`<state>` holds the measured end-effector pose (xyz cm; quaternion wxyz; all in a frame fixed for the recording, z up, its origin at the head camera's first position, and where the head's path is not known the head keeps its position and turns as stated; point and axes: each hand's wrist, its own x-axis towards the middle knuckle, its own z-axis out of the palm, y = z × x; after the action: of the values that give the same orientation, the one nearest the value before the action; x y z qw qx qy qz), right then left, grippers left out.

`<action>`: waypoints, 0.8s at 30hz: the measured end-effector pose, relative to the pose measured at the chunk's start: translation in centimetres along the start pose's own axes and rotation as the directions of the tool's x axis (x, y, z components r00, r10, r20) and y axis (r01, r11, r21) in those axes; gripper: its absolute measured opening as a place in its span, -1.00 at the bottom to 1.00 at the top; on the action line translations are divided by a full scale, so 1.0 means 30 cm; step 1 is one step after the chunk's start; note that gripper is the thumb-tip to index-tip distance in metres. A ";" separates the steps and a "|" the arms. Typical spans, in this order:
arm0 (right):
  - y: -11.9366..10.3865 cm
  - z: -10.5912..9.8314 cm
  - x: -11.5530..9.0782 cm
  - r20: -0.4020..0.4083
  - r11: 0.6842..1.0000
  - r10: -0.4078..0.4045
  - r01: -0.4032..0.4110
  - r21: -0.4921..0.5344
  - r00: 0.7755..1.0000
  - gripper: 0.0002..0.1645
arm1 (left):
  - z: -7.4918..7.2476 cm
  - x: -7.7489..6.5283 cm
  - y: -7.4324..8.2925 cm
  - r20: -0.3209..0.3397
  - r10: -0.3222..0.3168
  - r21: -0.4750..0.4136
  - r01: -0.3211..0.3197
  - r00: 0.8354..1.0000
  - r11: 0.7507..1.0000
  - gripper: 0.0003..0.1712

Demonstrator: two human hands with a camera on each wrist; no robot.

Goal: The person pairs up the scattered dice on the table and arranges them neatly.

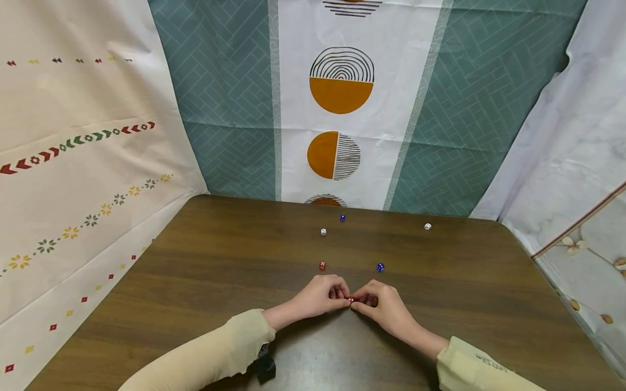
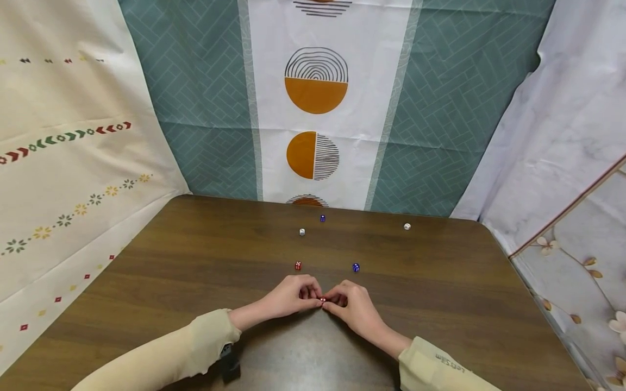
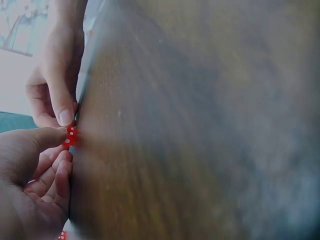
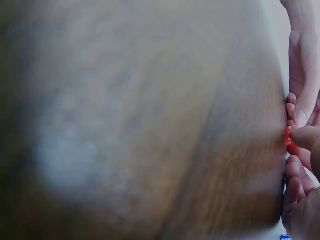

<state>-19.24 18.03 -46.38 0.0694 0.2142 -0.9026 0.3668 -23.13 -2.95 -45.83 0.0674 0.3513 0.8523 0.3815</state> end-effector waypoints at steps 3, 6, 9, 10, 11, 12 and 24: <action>0.005 -0.001 -0.004 0.011 1.000 0.001 -0.001 0.004 1.000 -0.87 | 0.005 0.004 0.008 -0.008 -0.001 -0.002 0.001 1.000 1.000 -0.93; 0.009 -0.002 -0.008 0.033 1.000 0.006 -0.007 0.014 0.999 -0.88 | 0.009 0.006 0.016 -0.011 -0.004 -0.009 0.004 1.000 1.000 -0.93; 0.010 -0.003 -0.011 0.052 1.000 0.012 -0.013 0.019 0.999 -0.88 | 0.012 0.006 0.021 -0.014 -0.008 -0.015 0.008 1.000 1.000 -0.93; 0.010 -0.004 -0.012 0.056 1.000 0.014 -0.015 0.018 0.998 -0.88 | 0.013 0.006 0.022 -0.015 -0.010 -0.015 0.009 1.000 1.000 -0.93; 0.011 -0.004 -0.013 0.059 1.000 0.016 -0.017 0.018 0.998 -0.88 | 0.014 0.007 0.023 -0.016 -0.011 -0.015 0.011 1.000 1.000 -0.93; 0.011 -0.005 -0.014 0.061 1.000 0.018 -0.019 0.018 0.998 -0.88 | 0.015 0.007 0.023 -0.017 -0.011 -0.014 0.011 1.000 1.000 -0.93; 0.006 -0.015 -0.019 0.086 0.999 0.035 -0.037 0.027 0.996 -0.88 | 0.025 0.011 0.026 -0.021 -0.026 -0.031 0.026 0.999 0.999 -0.93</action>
<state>-18.82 18.65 -46.33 0.0212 0.2143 -0.9032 0.3713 -22.67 -1.92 -45.76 0.0686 0.3350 0.8516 0.3972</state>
